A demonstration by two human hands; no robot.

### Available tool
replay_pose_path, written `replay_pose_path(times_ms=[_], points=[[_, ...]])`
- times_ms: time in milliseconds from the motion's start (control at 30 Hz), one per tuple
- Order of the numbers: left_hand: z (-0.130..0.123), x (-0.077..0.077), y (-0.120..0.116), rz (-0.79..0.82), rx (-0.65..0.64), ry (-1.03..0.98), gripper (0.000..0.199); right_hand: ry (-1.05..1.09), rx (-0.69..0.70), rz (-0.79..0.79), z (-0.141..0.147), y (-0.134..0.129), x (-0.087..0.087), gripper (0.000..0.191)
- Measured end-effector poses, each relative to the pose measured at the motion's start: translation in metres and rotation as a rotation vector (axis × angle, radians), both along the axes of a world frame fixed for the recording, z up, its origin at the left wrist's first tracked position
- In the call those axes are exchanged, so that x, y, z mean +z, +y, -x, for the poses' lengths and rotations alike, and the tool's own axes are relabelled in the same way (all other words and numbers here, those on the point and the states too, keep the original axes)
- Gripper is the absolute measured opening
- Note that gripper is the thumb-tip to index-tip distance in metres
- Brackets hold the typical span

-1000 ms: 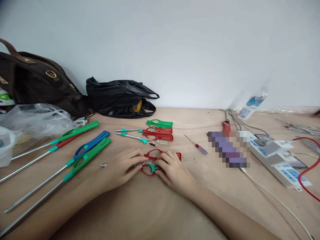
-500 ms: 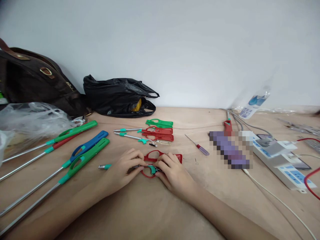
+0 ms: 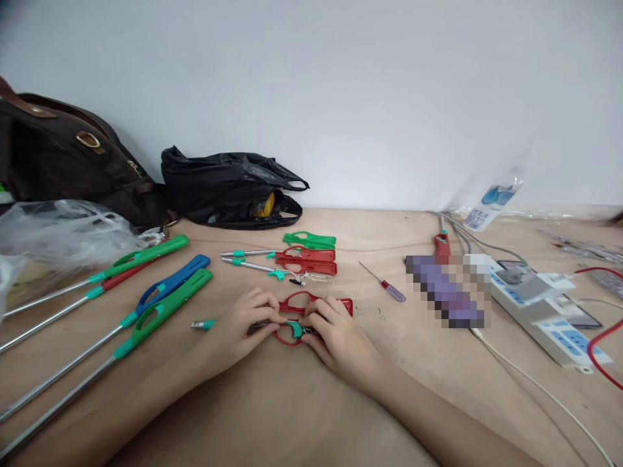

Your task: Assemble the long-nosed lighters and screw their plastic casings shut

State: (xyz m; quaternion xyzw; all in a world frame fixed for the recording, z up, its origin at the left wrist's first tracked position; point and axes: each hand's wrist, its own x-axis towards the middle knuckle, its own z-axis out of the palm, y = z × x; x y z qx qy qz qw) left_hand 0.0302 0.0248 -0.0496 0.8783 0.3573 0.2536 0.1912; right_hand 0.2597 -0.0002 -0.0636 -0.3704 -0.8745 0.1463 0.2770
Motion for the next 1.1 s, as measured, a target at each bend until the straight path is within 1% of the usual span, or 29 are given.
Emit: replay_pose_path(times_ms=[167,233,633,833,1100], points=[[0.0001,0.0034,-0.0004,0.014,0.037,-0.013,0.011,0.016,0.016,-0.018,-0.0003,0.0005,-0.0016,0.01],[0.0001,0.0044,-0.0008,0.024,0.046,-0.014,0.011,0.014,0.013,-0.02,-0.0001,0.0002,-0.0015,0.01],[0.0019,0.0007,-0.0003,-0.051,0.029,-0.018,0.01,0.014,0.02,-0.038,0.0002,0.0007,-0.0025,0.011],[0.0021,0.0007,0.0003,-0.098,0.01,0.016,0.012,0.001,0.023,-0.029,-0.0007,0.0007,-0.0031,0.012],[0.0032,-0.0002,-0.0004,-0.123,-0.001,0.022,0.011,-0.009,0.02,-0.026,-0.0008,0.0009,-0.0032,0.012]])
